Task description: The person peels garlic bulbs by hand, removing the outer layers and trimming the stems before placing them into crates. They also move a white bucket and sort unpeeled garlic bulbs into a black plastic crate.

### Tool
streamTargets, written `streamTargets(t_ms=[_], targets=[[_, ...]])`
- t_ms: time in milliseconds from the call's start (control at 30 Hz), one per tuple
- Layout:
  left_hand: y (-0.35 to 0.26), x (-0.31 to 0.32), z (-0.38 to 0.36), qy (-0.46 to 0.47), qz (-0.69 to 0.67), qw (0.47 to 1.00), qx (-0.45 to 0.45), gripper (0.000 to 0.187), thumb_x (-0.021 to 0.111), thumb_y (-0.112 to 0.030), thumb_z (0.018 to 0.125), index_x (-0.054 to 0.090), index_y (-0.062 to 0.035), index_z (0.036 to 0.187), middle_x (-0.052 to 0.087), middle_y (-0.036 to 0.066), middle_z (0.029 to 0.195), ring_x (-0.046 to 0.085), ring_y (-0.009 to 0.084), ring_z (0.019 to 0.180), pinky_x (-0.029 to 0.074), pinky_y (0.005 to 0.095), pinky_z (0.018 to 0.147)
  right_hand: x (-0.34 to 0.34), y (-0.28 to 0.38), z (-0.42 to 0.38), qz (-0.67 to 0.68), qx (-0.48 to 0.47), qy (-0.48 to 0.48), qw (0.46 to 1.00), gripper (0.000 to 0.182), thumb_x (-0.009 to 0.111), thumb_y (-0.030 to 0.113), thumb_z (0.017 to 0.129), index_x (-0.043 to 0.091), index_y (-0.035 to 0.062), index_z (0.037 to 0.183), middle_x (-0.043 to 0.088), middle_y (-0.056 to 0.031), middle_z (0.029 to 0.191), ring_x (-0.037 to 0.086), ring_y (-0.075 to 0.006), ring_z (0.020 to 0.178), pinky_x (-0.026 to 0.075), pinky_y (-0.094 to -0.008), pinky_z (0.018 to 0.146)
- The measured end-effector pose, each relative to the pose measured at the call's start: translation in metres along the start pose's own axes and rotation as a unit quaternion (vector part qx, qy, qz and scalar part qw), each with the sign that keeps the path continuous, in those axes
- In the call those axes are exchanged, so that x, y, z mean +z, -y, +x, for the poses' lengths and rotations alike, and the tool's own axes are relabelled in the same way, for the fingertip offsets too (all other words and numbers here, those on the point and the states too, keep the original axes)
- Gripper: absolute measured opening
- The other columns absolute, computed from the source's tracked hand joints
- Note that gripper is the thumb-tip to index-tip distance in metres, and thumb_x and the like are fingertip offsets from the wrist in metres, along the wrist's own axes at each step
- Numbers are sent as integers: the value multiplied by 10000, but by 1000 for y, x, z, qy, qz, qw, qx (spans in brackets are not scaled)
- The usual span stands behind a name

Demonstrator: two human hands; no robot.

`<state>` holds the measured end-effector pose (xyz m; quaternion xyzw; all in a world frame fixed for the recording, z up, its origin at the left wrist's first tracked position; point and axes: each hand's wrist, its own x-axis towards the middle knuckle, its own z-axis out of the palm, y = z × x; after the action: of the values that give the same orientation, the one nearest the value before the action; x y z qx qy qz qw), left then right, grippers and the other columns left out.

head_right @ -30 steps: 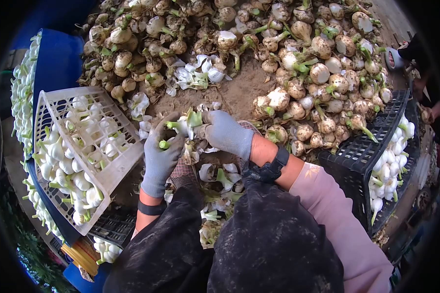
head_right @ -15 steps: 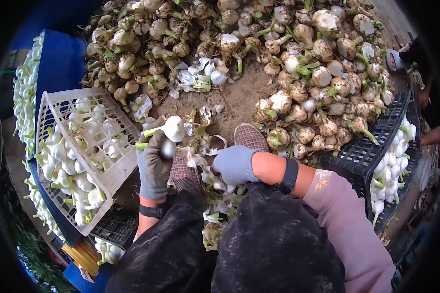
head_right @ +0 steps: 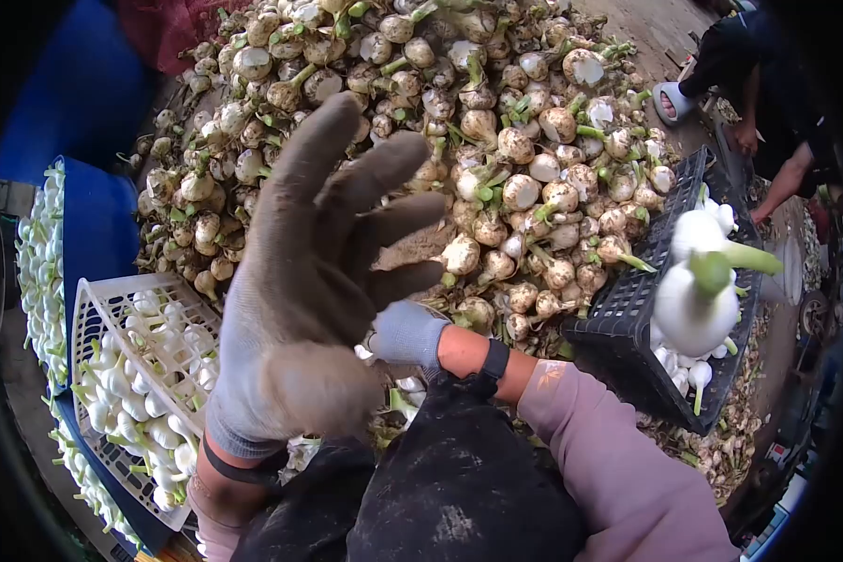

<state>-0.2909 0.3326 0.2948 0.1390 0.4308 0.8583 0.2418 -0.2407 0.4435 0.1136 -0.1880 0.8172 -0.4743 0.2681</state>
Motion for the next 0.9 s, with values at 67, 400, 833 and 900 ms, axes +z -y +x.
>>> streamTargets(t_ms=[67,400,833,900], targets=[[-17,-25,2,-153,111,979,78,659,610,-296,903,310,-25,1423,494,160,1332,547,256,1158,474,375,946,-33,21,2,-138,68,-142,978,286,579,192,834,589,164,1118,609,-143,936,614,-323,919,502,-453,759],[80,-117,-72,-278,301,904,-122,305,543,-141,950,546,30,1203,601,85,1092,593,158,951,479,291,856,-134,-66,107,-450,304,-229,807,393,581,162,817,587,223,1204,553,-88,1156,518,-287,1082,453,-384,783],[94,-112,-82,-276,272,918,-88,570,634,-7,823,415,20,1349,471,114,1333,498,192,1161,402,319,1002,-9,10,29,315,8,-237,919,376,602,326,889,585,21,1110,644,-210,998,617,-368,922,481,-407,808],[99,-121,-92,-212,377,899,-67,620,655,57,774,420,18,1347,498,110,1302,504,194,1156,396,324,1013,-28,17,23,113,91,-96,985,411,595,392,890,616,-17,924,631,-241,831,617,-414,816,479,-437,705]])
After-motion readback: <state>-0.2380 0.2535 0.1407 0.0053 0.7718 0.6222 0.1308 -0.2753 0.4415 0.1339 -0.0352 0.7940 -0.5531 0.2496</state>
